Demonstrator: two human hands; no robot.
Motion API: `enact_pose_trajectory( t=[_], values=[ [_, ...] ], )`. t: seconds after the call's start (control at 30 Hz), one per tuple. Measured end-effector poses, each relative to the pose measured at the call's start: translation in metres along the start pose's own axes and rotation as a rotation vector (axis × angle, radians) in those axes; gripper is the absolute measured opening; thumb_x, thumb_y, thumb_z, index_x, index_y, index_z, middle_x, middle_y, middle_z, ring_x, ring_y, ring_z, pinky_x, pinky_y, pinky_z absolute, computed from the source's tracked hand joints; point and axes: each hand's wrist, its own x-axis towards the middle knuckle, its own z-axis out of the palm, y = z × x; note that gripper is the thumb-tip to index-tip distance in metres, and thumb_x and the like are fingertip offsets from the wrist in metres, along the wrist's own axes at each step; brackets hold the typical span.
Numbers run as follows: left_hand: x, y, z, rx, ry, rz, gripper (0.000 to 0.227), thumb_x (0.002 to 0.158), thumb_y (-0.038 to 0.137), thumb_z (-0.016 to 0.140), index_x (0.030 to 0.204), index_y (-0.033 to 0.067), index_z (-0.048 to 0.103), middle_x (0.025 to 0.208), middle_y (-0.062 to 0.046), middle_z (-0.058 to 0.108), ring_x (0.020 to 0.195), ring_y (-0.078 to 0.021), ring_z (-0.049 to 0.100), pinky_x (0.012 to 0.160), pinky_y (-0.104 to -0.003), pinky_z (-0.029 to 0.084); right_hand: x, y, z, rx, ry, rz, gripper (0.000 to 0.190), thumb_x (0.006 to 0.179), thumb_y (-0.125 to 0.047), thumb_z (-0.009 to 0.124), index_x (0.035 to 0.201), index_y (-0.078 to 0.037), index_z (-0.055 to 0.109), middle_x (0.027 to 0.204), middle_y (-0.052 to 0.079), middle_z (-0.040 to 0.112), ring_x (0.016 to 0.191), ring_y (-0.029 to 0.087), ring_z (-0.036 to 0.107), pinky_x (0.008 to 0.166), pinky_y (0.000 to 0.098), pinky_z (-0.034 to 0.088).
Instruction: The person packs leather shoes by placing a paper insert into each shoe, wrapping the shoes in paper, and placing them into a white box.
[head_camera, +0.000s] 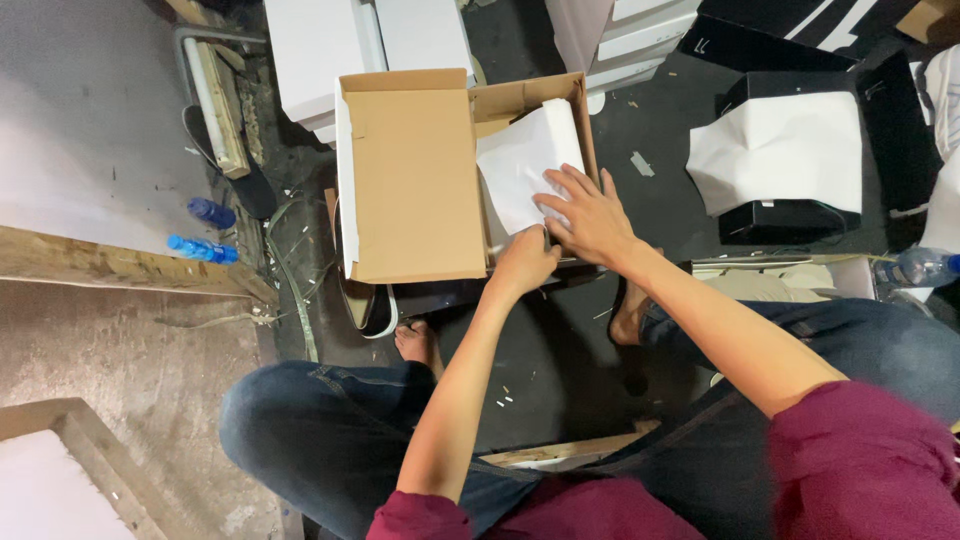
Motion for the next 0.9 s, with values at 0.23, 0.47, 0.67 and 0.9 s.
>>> enact_pose_trajectory(
  t=[0.23, 0.47, 0.67, 0.9],
  values=[
    [-0.097, 0.024, -0.043, -0.191, 0.436, 0.003, 0.037, 0.099, 0.027, 0.057, 0.122, 0.0008, 0.07, 0.111, -0.023, 0.077, 0.109, -0.0442, 0.073, 0.092, -0.055, 0.059, 0.001, -0.009, -0.01, -0.146, 0.029, -0.012, 0.041, 0.098, -0.04, 0.053, 0.136, -0.03, 0.067, 0.158, 0.004, 0.049, 0.155, 0.034, 0.037, 0.114, 0.0727, 0.033],
    [-0.112, -0.093, 0.021, -0.711, 1.621, 0.074, 0.015, 0.097, -0.001, 0.059, 0.109, 0.0061, 0.064, 0.084, -0.008, 0.066, 0.077, -0.0149, 0.058, 0.077, -0.027, 0.053, 0.003, -0.015, -0.006, -0.282, -0.046, -0.018, 0.05, 0.089, -0.041, 0.057, 0.139, -0.039, 0.064, 0.163, 0.002, 0.047, 0.158, 0.034, 0.033, 0.116, 0.0717, 0.033],
    [-0.095, -0.089, 0.068, -0.459, 1.557, 0.11, 0.031, 0.086, -0.006, 0.063, 0.113, 0.0096, 0.067, 0.103, -0.007, 0.062, 0.089, -0.0204, 0.06, 0.086, -0.032, 0.048, 0.007, -0.018, 0.004, -0.248, -0.075, 0.07, 0.057, 0.084, -0.034, 0.067, 0.14, -0.033, 0.06, 0.162, 0.01, 0.043, 0.156, 0.038, 0.034, 0.116, 0.0718, 0.031],
    [0.043, -0.056, 0.017, 0.348, 0.501, 0.14, 0.031, 0.074, -0.001, 0.077, 0.102, -0.0063, 0.067, 0.101, -0.021, 0.067, 0.106, -0.045, 0.069, 0.076, -0.055, 0.066, 0.011, -0.014, 0.008, -0.196, -0.068, 0.086, 0.057, 0.082, -0.031, 0.07, 0.138, -0.032, 0.056, 0.158, 0.011, 0.043, 0.152, 0.039, 0.038, 0.114, 0.0743, 0.03]
  ],
)
